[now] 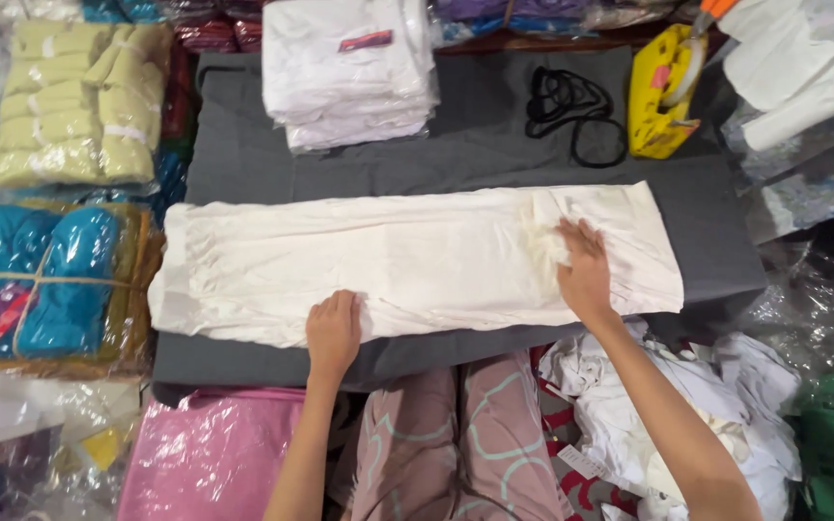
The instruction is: Folding white garments and placing them into clear plastic bags for packaging.
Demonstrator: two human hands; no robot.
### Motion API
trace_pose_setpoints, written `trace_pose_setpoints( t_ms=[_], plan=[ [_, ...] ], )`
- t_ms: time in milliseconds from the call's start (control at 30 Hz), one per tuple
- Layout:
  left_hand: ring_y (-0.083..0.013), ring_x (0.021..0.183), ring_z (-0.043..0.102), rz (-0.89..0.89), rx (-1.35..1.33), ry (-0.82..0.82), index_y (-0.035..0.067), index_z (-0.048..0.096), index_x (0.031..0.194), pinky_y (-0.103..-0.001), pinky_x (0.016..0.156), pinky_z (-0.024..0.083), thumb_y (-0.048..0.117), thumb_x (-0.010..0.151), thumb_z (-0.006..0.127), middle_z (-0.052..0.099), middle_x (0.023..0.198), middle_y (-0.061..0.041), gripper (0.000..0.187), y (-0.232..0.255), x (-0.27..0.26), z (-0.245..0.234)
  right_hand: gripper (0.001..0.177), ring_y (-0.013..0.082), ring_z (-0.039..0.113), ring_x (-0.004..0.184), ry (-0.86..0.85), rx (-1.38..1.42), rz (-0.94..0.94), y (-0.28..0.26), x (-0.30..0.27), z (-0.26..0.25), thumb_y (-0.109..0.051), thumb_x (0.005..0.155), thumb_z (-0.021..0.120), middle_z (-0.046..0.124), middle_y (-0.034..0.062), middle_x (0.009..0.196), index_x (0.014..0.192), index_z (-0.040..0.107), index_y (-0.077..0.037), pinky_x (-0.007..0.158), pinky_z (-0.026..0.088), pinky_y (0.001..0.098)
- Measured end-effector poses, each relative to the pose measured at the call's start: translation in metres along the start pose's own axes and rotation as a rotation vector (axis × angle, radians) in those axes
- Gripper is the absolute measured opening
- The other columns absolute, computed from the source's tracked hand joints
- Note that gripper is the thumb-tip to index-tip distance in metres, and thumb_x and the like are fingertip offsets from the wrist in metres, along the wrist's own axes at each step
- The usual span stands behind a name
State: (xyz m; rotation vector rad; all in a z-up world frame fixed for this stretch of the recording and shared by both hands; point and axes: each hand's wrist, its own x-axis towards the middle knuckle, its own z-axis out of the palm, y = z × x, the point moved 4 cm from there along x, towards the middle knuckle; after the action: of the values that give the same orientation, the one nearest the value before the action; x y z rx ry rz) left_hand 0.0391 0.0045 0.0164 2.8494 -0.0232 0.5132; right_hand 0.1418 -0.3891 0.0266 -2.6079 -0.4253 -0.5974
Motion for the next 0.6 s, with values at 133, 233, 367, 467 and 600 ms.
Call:
trace_pose_setpoints(
  t_ms=[133,233,367,467,600],
  plan=[
    [-0.0200,0.073,0.069,0.003,-0.001,0.014,0.018,0.060,0.094,-0.032,0.070,0.051,0.025,0.106,0.053,0.061,0.073,0.001,0.016,-0.001,0.000,0.001,0.068,0.0356,0.054,0.137,0.103,0.186,-0.038,-0.044,0.001,-0.017,0.014,0.075,0.060,0.064,0.0131,0.142,0.140,0.062,-0.007,0.124,0.028,0.0498],
    [-0.0196,0.073,0.068,-0.009,-0.018,-0.003,0.016,0.061,0.094,-0.031,0.071,0.050,0.024,0.106,0.052,0.061,0.074,0.000,0.016,0.000,0.001,-0.003,0.084,0.0331,0.041,0.149,-0.199,-0.083,-0.097,-0.039,-0.031,0.038,-0.005,0.066,0.074,0.053,0.0091,0.157,0.148,0.058,-0.014,0.127,0.018,0.0561],
    [-0.0200,0.073,0.068,-0.012,-0.026,0.012,0.016,0.062,0.094,-0.032,0.070,0.050,0.024,0.106,0.053,0.061,0.073,0.000,0.016,0.000,0.001,-0.002,0.088,0.0309,0.032,0.153,-0.201,-0.068,-0.071,-0.047,-0.035,0.046,-0.005,0.072,0.071,0.040,0.0078,0.166,0.156,0.048,-0.013,0.128,0.009,0.0496],
    [-0.0208,0.072,0.068,0.014,-0.032,0.036,0.015,0.061,0.094,-0.032,0.070,0.050,0.022,0.104,0.055,0.060,0.073,0.000,0.013,0.000,-0.001,-0.005,0.076,0.0322,0.039,0.150,-0.157,0.008,-0.023,-0.058,-0.027,0.041,0.000,0.077,0.068,0.050,0.0113,0.159,0.151,0.055,-0.011,0.128,0.012,0.0489],
    [-0.0202,0.072,0.067,0.005,-0.035,0.041,0.015,0.061,0.094,-0.031,0.070,0.050,0.022,0.104,0.055,0.060,0.073,0.000,0.013,-0.001,0.000,-0.003,0.081,0.0354,0.030,0.152,-0.242,-0.005,0.027,-0.077,-0.024,0.043,-0.001,0.083,0.065,0.038,0.0112,0.164,0.159,0.041,-0.012,0.126,0.011,0.0545]
  ],
)
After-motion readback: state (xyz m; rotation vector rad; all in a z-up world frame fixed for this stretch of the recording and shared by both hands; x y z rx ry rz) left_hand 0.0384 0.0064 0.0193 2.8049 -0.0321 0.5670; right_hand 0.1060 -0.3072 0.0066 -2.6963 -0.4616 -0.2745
